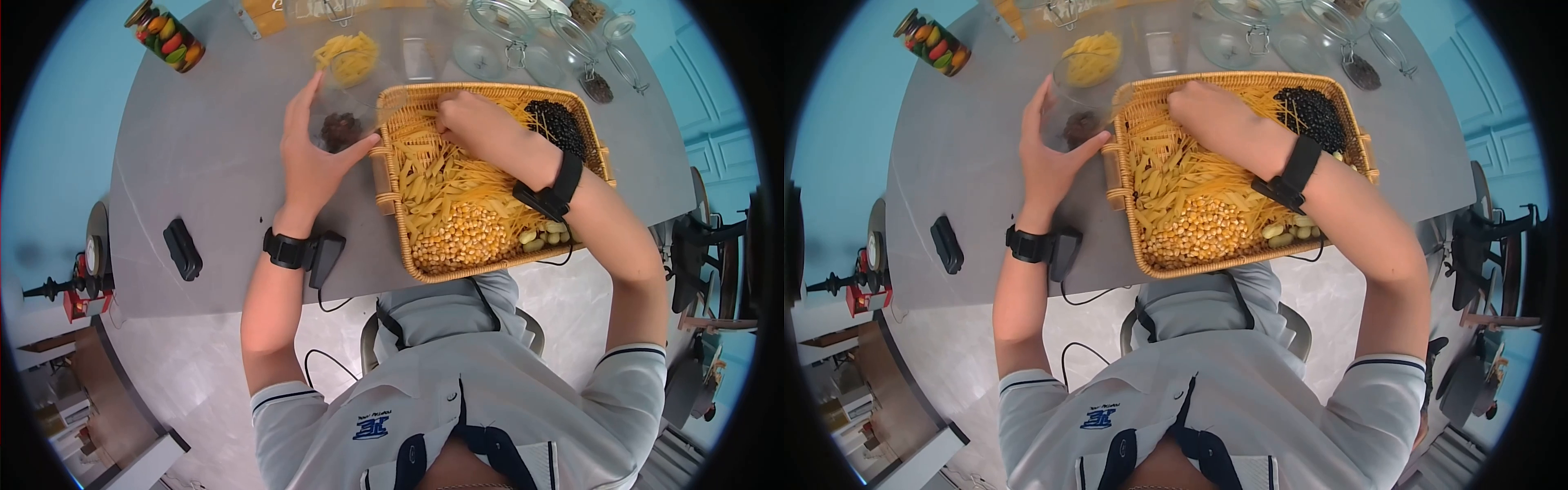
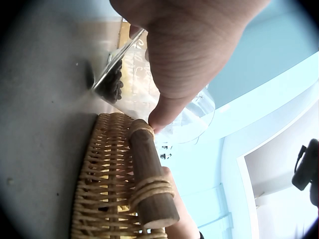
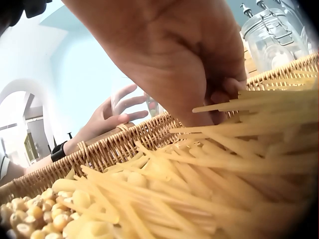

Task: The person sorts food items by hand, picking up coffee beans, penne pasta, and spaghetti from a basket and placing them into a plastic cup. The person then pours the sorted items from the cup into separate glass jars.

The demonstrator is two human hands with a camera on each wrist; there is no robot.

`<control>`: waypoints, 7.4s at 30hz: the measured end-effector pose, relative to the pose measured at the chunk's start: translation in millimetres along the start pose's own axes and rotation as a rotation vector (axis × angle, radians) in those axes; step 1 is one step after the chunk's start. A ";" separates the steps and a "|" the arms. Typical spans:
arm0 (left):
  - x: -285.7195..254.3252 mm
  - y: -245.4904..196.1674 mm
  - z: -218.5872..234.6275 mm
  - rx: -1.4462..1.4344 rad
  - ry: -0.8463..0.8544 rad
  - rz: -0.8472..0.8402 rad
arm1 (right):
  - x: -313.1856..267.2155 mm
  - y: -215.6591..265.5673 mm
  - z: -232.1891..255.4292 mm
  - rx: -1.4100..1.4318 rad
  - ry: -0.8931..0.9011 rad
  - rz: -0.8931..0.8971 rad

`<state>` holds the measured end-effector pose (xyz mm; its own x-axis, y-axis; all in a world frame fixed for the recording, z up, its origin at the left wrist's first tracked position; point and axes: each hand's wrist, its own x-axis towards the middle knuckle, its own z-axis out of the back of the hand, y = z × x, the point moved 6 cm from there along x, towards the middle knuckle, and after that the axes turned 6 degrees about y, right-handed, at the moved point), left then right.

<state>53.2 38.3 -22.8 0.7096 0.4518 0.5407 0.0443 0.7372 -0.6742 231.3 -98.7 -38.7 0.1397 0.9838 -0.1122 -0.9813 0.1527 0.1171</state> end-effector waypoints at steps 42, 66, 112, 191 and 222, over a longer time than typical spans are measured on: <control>-0.1 0.3 0.3 -0.004 -0.038 -0.002 | 13.3 -2.6 75.2 1.026 -0.295 -0.118; -4.7 -7.8 -1.9 -0.275 -0.044 -0.024 | -128.2 -59.3 161.0 0.738 -0.811 -0.140; -7.4 -4.5 -13.9 -0.247 0.095 0.119 | -215.3 -287.0 170.0 -1.144 -0.425 -0.641; -3.4 1.7 13.8 -0.003 -0.063 0.018 | -25.7 69.5 -6.2 0.556 0.128 0.183; -2.6 2.4 12.4 0.016 -0.054 0.021 | -37.8 72.9 -0.6 0.626 0.132 0.215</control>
<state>42.8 45.1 -19.6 0.6709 0.4938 0.5532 0.0179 0.7350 -0.6778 154.4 -124.8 -26.5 -0.1066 0.9848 -0.1374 -0.7183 0.0193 0.6955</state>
